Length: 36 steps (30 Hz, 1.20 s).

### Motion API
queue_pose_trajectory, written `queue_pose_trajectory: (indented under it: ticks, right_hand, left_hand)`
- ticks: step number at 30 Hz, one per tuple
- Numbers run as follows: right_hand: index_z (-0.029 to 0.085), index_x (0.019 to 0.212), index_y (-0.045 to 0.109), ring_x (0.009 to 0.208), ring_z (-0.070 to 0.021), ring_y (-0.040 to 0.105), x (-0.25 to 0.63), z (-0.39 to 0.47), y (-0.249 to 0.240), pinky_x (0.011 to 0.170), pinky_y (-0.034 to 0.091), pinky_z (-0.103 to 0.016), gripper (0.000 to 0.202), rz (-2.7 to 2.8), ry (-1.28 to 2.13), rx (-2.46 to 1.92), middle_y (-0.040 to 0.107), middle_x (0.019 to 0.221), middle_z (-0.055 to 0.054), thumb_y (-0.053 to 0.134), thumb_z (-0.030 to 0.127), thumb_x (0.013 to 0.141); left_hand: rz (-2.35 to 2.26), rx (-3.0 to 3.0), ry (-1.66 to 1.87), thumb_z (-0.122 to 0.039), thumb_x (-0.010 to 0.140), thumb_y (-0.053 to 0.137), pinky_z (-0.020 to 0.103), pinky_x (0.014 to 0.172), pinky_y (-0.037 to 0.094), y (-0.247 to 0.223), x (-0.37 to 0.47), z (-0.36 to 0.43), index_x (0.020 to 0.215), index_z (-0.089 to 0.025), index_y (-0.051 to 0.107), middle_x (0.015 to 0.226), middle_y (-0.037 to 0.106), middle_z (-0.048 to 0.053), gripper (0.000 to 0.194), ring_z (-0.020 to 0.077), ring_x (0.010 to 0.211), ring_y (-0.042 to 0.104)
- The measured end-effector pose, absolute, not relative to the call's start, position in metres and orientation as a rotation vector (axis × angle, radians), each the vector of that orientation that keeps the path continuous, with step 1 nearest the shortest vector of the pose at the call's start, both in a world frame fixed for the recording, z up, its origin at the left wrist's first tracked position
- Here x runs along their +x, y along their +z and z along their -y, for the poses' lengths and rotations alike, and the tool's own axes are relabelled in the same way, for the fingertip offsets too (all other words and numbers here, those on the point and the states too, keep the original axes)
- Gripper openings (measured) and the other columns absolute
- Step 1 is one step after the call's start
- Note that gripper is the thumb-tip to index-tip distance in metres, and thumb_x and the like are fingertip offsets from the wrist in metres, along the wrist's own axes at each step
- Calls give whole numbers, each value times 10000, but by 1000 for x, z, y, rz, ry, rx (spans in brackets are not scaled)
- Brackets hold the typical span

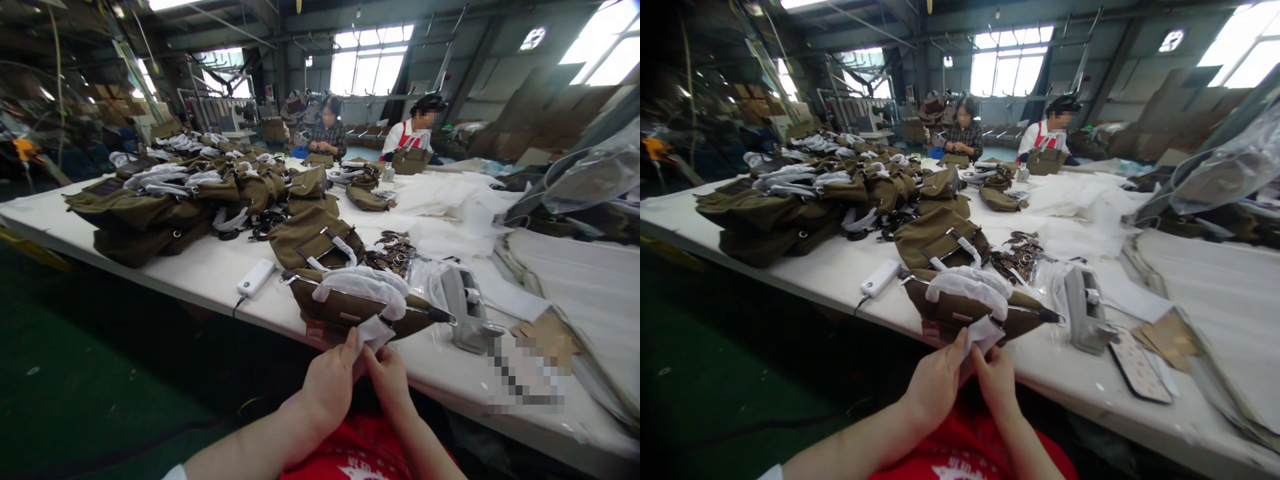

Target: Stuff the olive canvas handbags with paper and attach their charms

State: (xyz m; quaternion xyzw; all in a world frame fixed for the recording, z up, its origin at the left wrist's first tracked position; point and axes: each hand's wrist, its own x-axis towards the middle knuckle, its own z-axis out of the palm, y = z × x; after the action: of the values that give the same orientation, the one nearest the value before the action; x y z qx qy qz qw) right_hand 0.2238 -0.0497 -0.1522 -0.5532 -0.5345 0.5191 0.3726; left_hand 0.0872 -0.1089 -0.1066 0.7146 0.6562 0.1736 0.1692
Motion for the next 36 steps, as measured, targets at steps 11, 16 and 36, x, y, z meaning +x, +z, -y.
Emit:
queue_pose_trajectory:
  ticks: [11,16,36]
  right_hand:
    - [198,665,600,552,-170,517,221,61,-160,501,442,-284,504,1098,1482,-1288,587,601,-25,568,686,787]
    - [191,812,672,644,-195,601,220,63,-153,577,517,-306,436,1003,1594,-1169,679,740,-37,706,612,702]
    - [162,833,654,555,-147,598,195,36,-118,531,508,-258,486,557,1653,-1214,674,665,13,831,551,600]
  left_hand:
    - [-1867,2442,373,-133,908,434,376,777,578,-132,80,130,1540,-243,199,1342,559,155,684,260,985,651]
    - [-1835,2501,328,-154,909,401,378,714,576,-112,72,129,1509,-187,289,1341,568,172,611,267,938,657]
    - [-1468,1296,1293,-403,806,699,375,919,536,-106,42,123,1325,-135,541,1218,657,144,605,249,1030,650]
